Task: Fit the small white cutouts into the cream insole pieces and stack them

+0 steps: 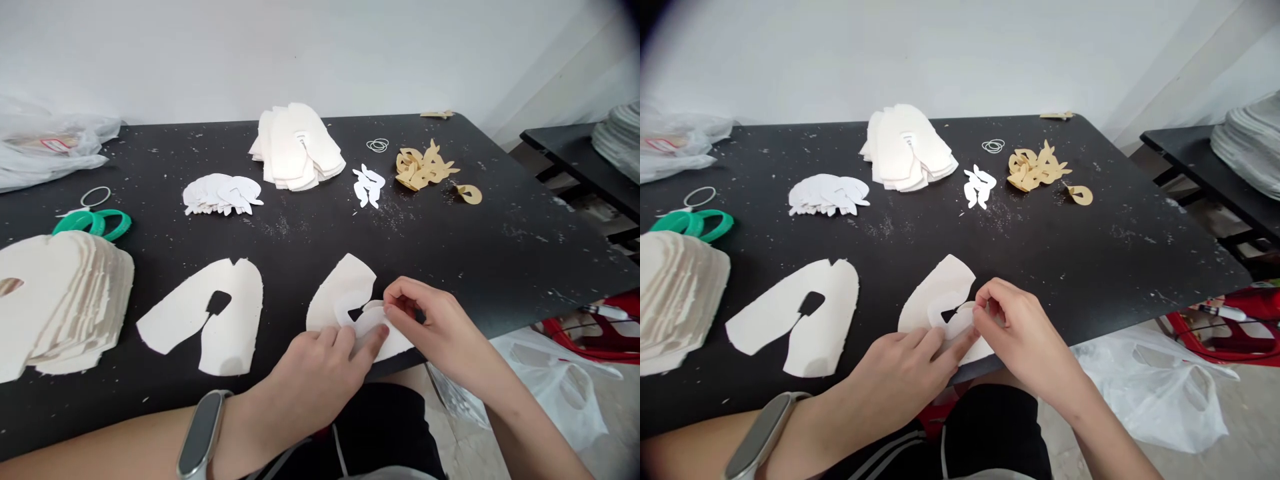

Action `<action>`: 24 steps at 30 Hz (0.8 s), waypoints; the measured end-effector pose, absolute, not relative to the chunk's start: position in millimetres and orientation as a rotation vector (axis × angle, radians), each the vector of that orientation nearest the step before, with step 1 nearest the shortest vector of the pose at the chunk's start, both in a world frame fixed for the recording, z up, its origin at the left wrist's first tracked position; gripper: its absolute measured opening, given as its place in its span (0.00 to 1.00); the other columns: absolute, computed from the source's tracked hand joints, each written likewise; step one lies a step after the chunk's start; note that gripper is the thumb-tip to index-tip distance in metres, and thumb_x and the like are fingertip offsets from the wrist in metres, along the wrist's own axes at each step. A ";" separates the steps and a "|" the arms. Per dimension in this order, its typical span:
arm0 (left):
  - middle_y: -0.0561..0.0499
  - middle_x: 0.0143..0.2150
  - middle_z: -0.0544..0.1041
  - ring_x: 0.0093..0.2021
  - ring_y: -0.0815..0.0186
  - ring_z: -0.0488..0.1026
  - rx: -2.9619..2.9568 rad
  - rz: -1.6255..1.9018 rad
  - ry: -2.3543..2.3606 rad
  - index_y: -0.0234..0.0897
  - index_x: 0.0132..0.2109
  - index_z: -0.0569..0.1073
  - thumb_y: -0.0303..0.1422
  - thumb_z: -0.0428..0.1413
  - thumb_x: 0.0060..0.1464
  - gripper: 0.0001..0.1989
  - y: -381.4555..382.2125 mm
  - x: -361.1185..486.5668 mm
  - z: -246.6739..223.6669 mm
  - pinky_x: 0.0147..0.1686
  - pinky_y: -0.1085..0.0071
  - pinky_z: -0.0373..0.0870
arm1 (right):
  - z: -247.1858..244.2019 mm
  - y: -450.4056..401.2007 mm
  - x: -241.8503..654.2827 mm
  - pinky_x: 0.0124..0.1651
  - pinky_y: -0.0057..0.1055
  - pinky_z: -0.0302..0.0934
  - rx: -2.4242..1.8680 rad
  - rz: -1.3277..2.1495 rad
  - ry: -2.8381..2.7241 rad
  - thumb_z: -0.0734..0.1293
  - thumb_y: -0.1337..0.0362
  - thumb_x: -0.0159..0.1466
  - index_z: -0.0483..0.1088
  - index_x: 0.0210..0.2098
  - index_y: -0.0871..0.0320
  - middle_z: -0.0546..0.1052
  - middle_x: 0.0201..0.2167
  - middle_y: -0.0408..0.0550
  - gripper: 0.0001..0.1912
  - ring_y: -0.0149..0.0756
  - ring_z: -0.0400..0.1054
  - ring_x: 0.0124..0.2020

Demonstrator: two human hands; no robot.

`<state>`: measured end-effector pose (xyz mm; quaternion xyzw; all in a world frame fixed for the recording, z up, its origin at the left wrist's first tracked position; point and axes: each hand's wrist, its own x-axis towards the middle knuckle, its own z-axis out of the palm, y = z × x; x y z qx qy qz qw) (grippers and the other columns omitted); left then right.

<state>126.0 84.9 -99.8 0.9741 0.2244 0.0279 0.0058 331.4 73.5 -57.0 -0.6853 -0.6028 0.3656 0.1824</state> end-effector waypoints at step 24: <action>0.49 0.62 0.72 0.31 0.73 0.73 3.035 0.283 0.750 0.38 0.65 0.66 0.31 0.50 0.65 0.22 85.4 122.6 -99.0 0.15 0.73 0.60 | -64.2 88.5 337.2 0.24 0.28 0.52 -2.025 0.977 -1.794 0.61 0.65 0.63 0.66 0.26 0.54 0.68 0.22 0.39 0.09 0.30 0.60 0.23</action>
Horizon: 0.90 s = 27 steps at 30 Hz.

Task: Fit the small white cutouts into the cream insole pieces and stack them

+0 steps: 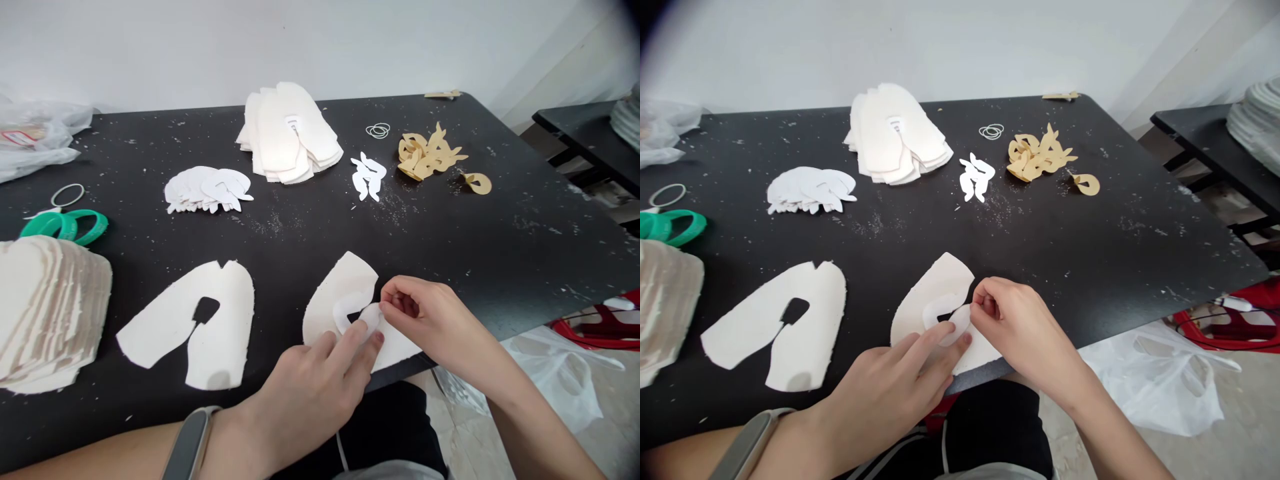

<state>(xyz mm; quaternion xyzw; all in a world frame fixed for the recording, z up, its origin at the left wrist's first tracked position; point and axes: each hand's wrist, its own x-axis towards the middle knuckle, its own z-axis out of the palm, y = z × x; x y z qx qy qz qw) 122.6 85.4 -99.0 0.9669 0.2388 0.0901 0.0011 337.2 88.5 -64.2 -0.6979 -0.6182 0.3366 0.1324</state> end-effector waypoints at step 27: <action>0.50 0.69 0.64 0.29 0.73 0.74 3.036 0.186 0.759 0.42 0.64 0.67 0.33 0.47 0.66 0.22 89.7 125.0 -95.3 0.15 0.73 0.60 | -58.6 94.5 336.4 0.21 0.28 0.49 -2.086 0.946 -1.879 0.60 0.63 0.65 0.60 0.23 0.55 0.67 0.21 0.40 0.13 0.30 0.57 0.22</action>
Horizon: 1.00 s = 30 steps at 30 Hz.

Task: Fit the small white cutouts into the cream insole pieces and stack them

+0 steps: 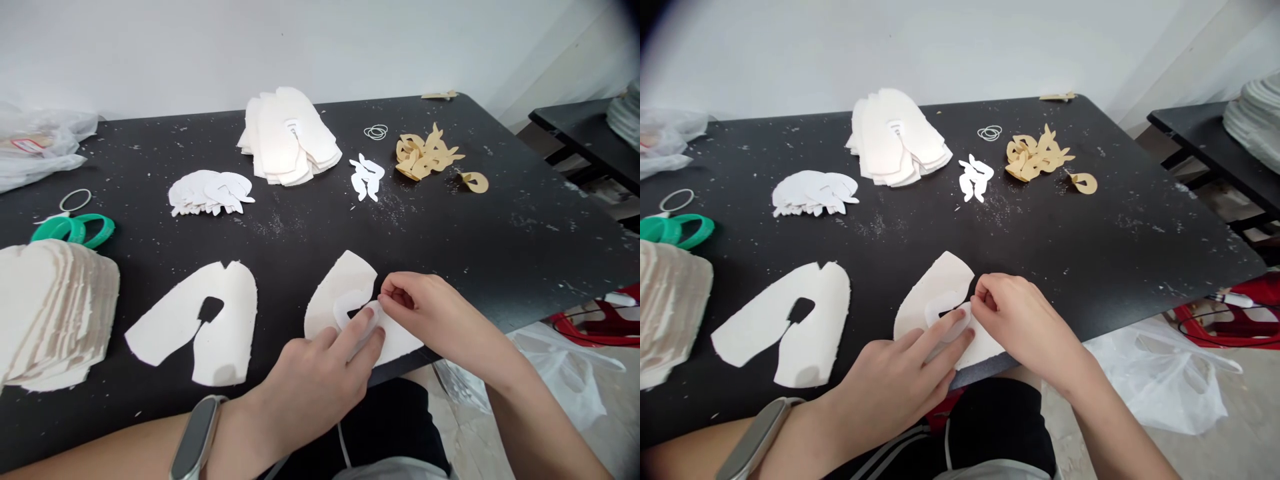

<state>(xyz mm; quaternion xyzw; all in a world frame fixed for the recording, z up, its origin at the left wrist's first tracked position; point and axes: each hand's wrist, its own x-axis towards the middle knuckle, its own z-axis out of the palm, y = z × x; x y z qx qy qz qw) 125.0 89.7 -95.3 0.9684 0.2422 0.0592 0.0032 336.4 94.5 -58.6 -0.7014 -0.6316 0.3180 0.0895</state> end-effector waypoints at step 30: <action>0.52 0.62 0.70 0.37 0.72 0.75 2.468 0.451 0.739 0.43 0.64 0.60 0.31 0.42 0.69 0.19 101.7 116.4 -77.7 0.29 0.75 0.70 | -69.4 45.7 347.0 0.67 0.56 0.43 -1.722 0.363 -2.349 0.60 0.57 0.70 0.56 0.66 0.49 0.64 0.65 0.51 0.26 0.51 0.54 0.67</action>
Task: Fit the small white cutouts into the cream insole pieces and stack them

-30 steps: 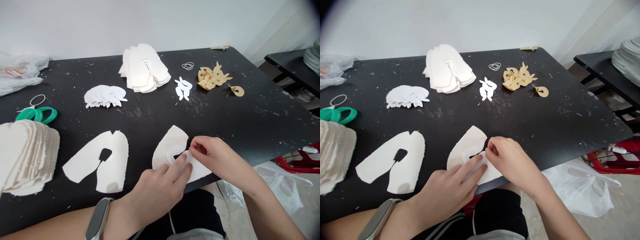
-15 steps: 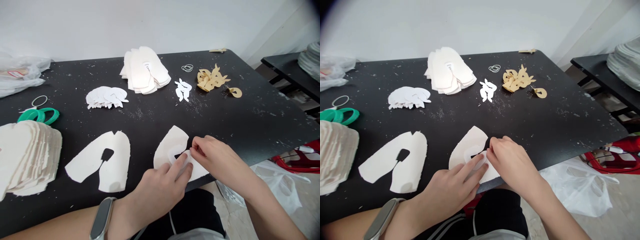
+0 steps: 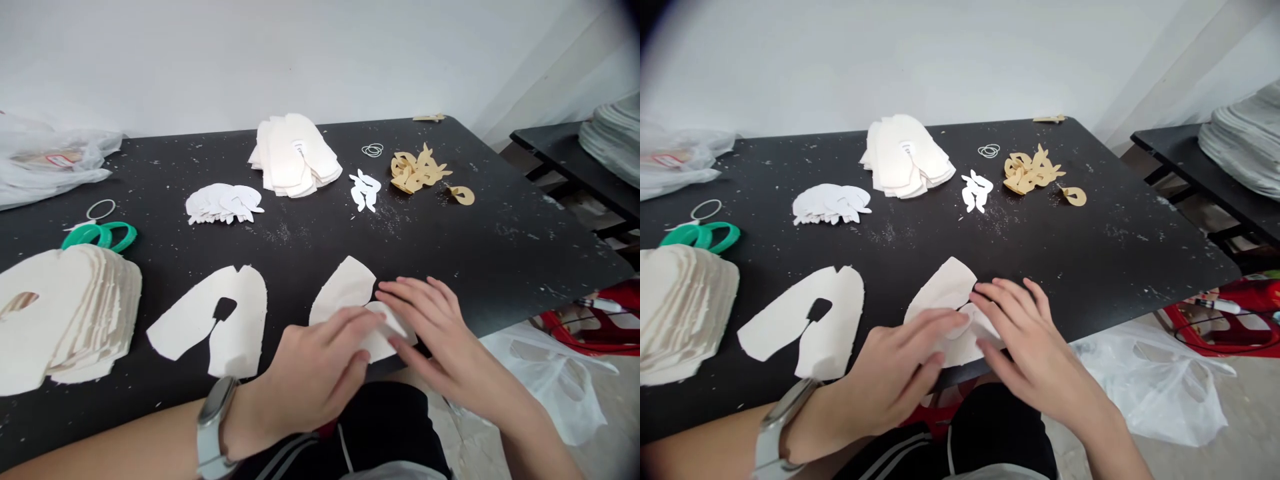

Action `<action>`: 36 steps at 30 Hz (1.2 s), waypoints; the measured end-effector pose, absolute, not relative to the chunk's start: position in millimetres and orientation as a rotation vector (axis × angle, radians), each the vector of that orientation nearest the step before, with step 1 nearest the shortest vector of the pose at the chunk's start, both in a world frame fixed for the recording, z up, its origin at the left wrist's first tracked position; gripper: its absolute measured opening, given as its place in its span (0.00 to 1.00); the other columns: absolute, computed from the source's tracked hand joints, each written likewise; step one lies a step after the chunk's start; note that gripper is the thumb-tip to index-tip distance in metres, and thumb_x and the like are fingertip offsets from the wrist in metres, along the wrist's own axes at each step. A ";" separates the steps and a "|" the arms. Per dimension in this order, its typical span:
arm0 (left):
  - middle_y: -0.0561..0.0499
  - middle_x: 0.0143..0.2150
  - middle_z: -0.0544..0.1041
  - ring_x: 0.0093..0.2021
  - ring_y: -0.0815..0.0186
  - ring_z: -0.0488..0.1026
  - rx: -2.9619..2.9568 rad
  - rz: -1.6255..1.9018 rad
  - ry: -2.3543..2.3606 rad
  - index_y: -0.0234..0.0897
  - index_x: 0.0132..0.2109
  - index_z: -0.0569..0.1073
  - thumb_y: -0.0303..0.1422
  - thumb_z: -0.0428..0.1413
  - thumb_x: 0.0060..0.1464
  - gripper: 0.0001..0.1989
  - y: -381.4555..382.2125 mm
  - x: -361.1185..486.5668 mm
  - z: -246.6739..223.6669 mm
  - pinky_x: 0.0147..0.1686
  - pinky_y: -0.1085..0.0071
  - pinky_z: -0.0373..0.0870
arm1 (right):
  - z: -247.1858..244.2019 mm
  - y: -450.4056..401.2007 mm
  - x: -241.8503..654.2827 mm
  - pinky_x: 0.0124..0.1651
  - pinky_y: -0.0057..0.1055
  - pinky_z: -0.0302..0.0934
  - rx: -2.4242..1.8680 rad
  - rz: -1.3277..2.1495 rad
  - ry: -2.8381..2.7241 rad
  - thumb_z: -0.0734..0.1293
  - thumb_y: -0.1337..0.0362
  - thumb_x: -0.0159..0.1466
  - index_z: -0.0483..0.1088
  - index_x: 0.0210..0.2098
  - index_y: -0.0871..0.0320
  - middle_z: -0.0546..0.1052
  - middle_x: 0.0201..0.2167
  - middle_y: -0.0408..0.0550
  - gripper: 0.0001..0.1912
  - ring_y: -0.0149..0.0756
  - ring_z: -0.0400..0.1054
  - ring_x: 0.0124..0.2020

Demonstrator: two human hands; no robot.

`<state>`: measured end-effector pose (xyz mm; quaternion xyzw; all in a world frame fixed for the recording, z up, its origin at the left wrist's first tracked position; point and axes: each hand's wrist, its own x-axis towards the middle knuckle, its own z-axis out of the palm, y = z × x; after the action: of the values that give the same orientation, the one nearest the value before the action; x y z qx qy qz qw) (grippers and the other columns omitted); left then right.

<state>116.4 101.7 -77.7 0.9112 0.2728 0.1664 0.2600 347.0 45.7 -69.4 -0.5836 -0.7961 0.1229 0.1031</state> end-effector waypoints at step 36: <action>0.43 0.49 0.81 0.48 0.56 0.77 1.299 0.295 0.564 0.36 0.51 0.77 0.54 0.51 0.60 0.28 177.5 84.2 -23.0 0.50 0.63 0.70 | -54.8 88.7 296.0 0.19 0.23 0.53 -1.127 0.913 -0.801 0.72 0.56 0.61 0.75 0.41 0.56 0.77 0.26 0.43 0.12 0.26 0.61 0.19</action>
<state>84.2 177.5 -23.0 0.5942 0.2579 0.1349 0.7498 296.0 88.7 -54.8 -0.5012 -0.3564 0.4060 0.6759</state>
